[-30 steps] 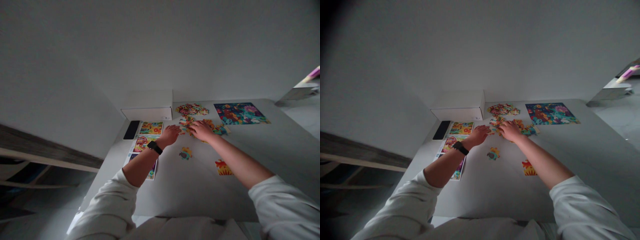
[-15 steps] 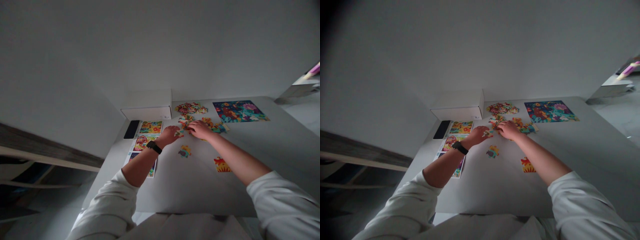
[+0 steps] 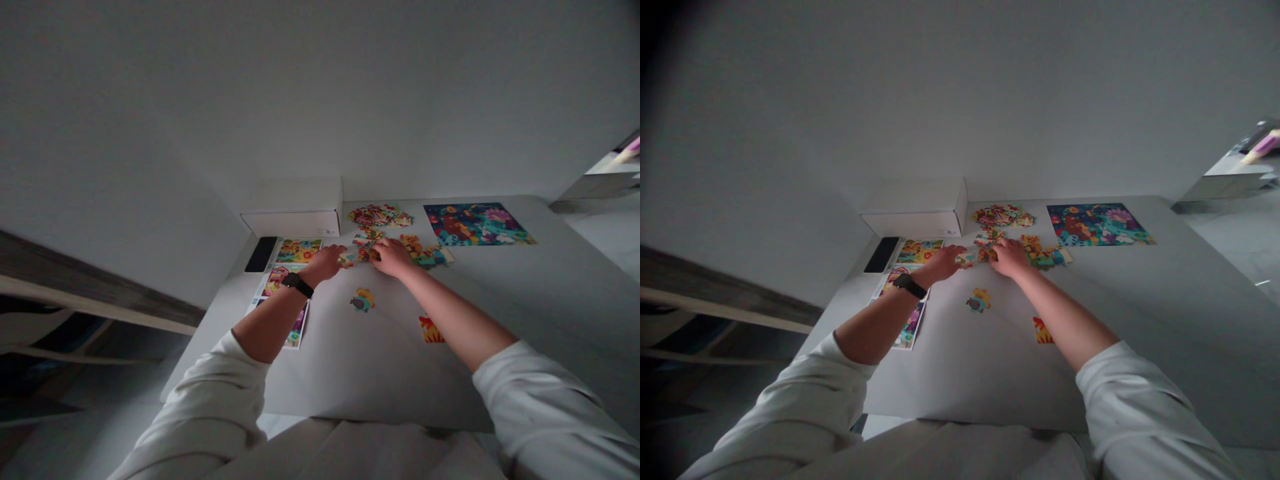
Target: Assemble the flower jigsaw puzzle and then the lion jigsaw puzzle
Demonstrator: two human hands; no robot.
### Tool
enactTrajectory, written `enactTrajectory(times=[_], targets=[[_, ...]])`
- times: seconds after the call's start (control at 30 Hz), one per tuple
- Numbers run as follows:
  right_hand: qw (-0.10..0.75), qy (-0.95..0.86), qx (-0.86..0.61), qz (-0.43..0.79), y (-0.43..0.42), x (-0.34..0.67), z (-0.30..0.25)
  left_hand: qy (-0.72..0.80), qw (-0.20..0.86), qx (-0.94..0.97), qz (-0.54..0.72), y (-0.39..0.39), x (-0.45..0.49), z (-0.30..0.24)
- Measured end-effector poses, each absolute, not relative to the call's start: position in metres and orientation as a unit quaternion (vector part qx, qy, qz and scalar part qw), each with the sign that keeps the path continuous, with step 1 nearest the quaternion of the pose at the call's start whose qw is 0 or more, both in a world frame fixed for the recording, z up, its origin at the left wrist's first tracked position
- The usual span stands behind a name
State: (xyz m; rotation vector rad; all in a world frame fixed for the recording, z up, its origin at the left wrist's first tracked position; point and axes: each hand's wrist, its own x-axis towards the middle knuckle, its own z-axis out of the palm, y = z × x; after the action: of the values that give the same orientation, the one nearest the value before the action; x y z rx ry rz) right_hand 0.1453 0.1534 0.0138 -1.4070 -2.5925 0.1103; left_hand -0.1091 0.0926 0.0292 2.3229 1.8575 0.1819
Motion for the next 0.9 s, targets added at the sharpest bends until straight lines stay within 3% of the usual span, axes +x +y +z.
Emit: enactTrajectory(times=[0.2, 0.4, 0.57, 0.9], targets=[[0.066, -0.884, -0.456, 0.077, 0.150, 0.143, 0.017, 0.599, 0.065, 0.792, 0.097, 0.089, -0.080, 0.031], [0.126, -0.873, -0.464, 0.081, 0.147, 0.170, 0.013, 0.565, 0.080, 0.815, 0.094, 0.085, -0.054, 0.026], [0.119, -0.875, -0.466, 0.051, 0.138, 0.192, 0.013, 0.586, 0.085, 0.801, 0.089, 0.083, -0.049, 0.027], [0.154, -0.876, -0.455, 0.049, 0.116, 0.219, 0.018, 0.598, 0.055, 0.799, -0.037, 0.099, -0.034, 0.040]])
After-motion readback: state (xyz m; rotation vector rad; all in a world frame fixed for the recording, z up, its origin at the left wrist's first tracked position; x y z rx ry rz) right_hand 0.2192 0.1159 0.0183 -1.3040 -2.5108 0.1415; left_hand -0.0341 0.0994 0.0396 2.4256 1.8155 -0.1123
